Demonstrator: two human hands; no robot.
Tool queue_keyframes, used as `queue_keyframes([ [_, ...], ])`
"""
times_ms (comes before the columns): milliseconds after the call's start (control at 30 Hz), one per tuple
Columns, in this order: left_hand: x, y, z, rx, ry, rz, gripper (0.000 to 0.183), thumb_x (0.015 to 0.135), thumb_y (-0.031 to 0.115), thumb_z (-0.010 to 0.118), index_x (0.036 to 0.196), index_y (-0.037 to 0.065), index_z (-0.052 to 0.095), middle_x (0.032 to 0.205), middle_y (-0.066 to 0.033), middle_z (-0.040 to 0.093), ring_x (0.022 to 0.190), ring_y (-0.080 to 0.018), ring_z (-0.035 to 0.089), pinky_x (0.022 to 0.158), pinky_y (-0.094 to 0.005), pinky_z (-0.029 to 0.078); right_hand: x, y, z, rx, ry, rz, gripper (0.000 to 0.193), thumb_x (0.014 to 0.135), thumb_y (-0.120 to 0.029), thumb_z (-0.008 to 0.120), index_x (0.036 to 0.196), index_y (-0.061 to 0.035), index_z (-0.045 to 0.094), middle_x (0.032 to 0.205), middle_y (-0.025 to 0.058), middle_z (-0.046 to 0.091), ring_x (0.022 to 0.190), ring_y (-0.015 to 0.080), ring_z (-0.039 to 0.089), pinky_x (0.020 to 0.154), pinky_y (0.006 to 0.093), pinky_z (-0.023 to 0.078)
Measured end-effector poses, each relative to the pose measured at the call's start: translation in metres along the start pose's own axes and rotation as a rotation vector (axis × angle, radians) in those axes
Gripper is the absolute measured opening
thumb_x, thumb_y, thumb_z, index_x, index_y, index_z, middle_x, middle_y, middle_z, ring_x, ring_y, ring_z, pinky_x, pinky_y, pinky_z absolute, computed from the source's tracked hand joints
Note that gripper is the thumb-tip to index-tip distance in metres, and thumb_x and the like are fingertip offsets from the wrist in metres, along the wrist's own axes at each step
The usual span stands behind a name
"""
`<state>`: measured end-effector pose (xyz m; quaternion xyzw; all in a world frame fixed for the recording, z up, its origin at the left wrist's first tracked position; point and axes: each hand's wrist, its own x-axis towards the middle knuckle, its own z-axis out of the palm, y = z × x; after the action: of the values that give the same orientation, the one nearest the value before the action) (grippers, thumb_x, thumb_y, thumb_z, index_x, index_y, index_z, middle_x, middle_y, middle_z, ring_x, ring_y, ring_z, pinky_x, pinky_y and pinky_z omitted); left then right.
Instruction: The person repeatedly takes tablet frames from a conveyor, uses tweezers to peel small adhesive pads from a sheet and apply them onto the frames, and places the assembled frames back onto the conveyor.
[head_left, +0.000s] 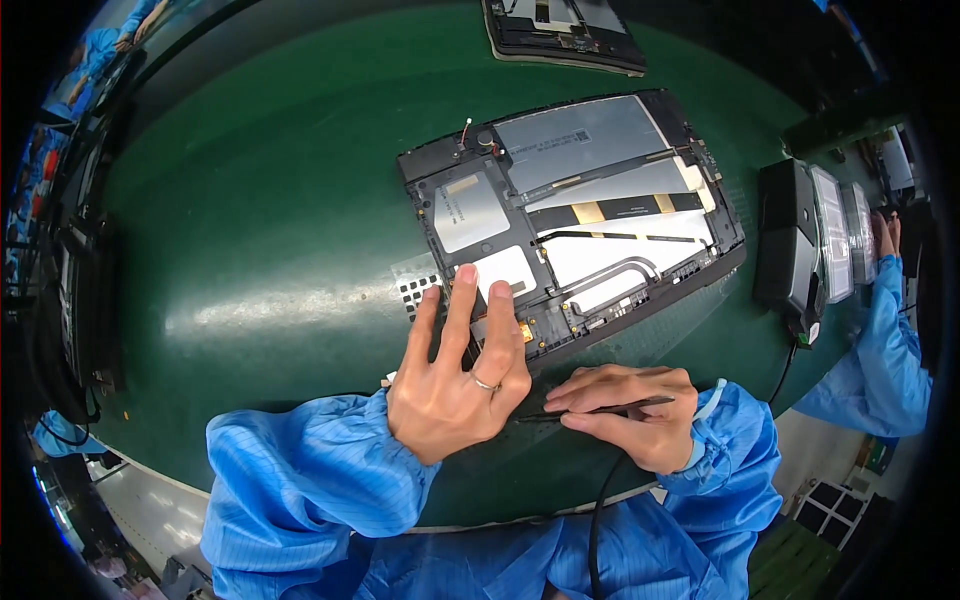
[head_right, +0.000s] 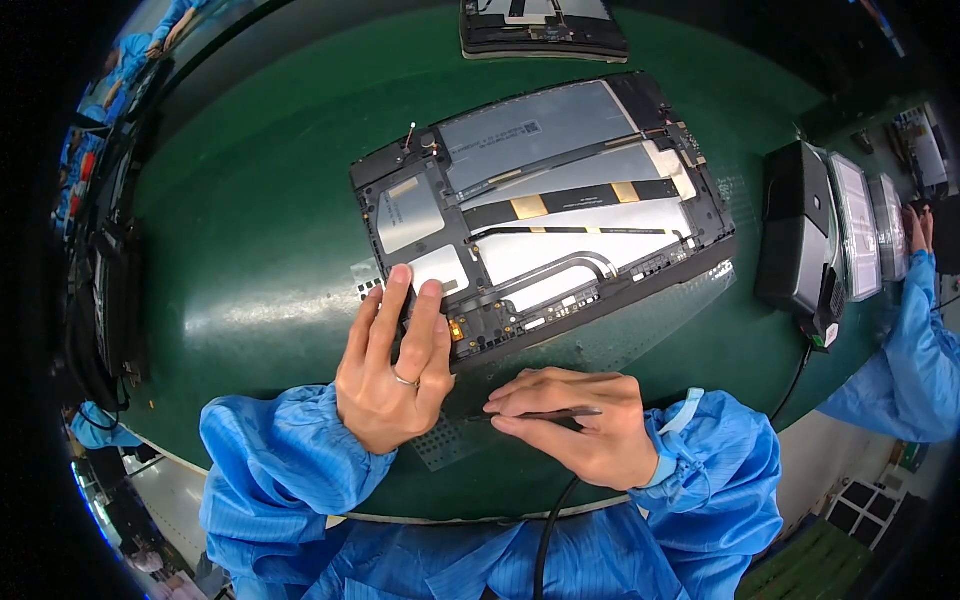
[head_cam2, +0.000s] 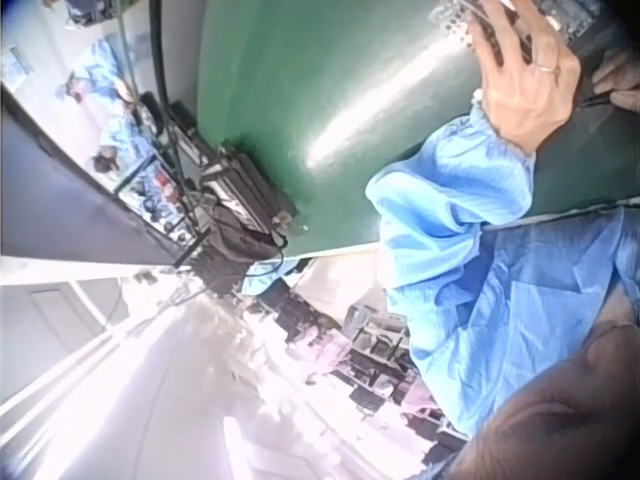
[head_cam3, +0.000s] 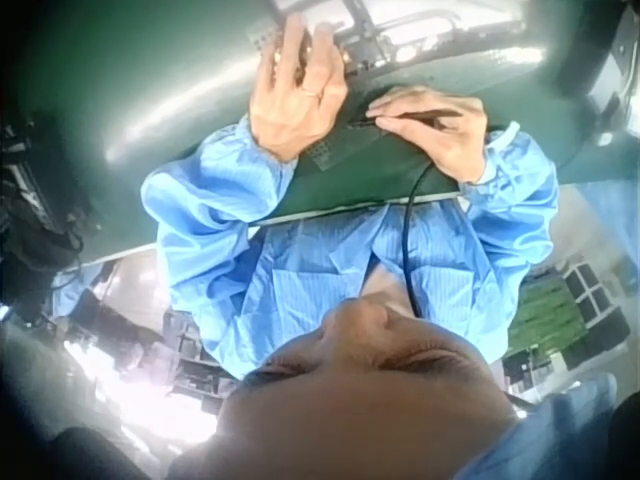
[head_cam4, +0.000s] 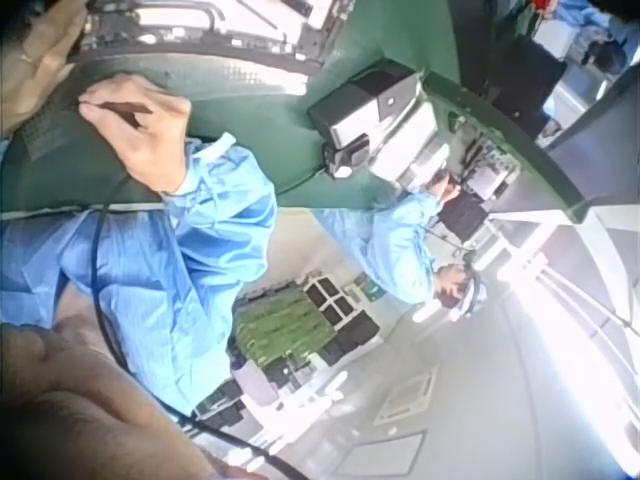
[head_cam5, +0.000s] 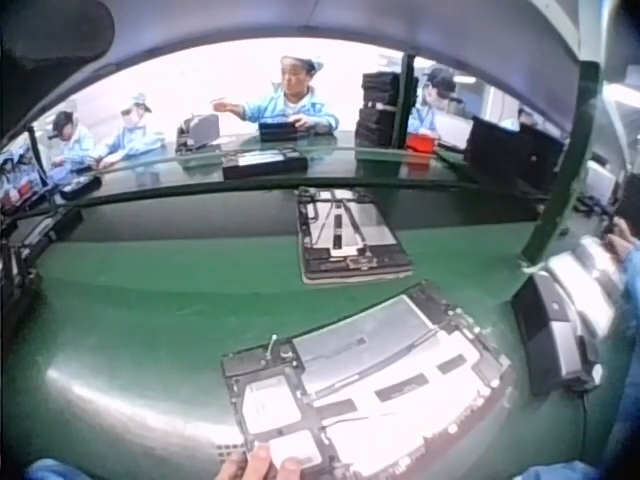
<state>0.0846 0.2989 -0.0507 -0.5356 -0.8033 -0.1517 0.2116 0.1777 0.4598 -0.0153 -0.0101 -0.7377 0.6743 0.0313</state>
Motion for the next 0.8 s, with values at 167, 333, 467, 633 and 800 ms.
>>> queue_keyframes([
  [167, 0.0, -0.001, -0.001, 0.0, -0.01, -0.011, 0.015, 0.071, 0.011, 0.057, 0.082, 0.001, 0.052, 0.114, -0.0207, 0.045, 0.105, -0.0442, 0.045, 0.074, -0.0522, 0.046, 0.004, -0.004, 0.0, 0.164, 0.079, 0.18, 0.003, 0.065, 0.008, 0.06, 0.069, 0.0096, 0.06, 0.071, 0.0209, 0.061, 0.07, 0.0304, 0.062, 0.072, 0.0394, 0.048],
  [333, 0.005, -0.005, -0.011, -0.082, -0.004, -0.009, 0.021, 0.071, 0.009, 0.057, 0.089, -0.002, 0.053, 0.113, -0.0216, 0.047, 0.103, -0.0425, 0.047, 0.075, -0.0491, 0.046, 0.002, -0.018, -0.014, 0.378, 0.164, 0.055, 0.005, 0.066, 0.011, 0.06, 0.07, 0.0108, 0.058, 0.069, 0.0194, 0.061, 0.073, 0.0303, 0.062, 0.07, 0.0374, 0.05],
  [467, 0.021, -0.011, -0.051, -0.105, -0.015, -0.012, 0.036, 0.067, 0.014, 0.06, 0.098, -0.003, 0.052, 0.107, -0.0213, 0.051, 0.097, -0.0376, 0.052, 0.074, -0.0425, 0.047, 0.014, -0.057, -0.021, 0.433, 0.318, -0.078, 0.006, 0.061, 0.009, 0.058, 0.066, 0.0113, 0.058, 0.067, 0.0239, 0.06, 0.069, 0.0327, 0.062, 0.068, 0.0387, 0.05],
  [633, 0.042, -0.016, -0.085, -0.119, -0.027, -0.093, 0.049, 0.057, 0.019, 0.07, 0.097, -0.003, 0.052, 0.097, -0.0172, 0.055, 0.083, -0.0283, 0.057, 0.073, -0.035, 0.045, 0.031, -0.078, -0.028, 0.319, 0.45, -0.342, 0.005, 0.062, 0.007, 0.057, 0.066, 0.0106, 0.057, 0.069, 0.0239, 0.06, 0.069, 0.0326, 0.061, 0.069, 0.0377, 0.049],
  [800, 0.042, -0.019, -0.086, -0.183, 0.007, -0.143, 0.049, 0.056, 0.015, 0.072, 0.096, -0.002, 0.052, 0.092, -0.0135, 0.056, 0.078, -0.0253, 0.056, 0.069, -0.0315, 0.046, 0.046, -0.071, -0.031, 0.367, 0.427, -0.39, 0.008, 0.067, 0.008, 0.058, 0.074, 0.0093, 0.056, 0.074, 0.0211, 0.061, 0.071, 0.0291, 0.062, 0.067, 0.0346, 0.05],
])
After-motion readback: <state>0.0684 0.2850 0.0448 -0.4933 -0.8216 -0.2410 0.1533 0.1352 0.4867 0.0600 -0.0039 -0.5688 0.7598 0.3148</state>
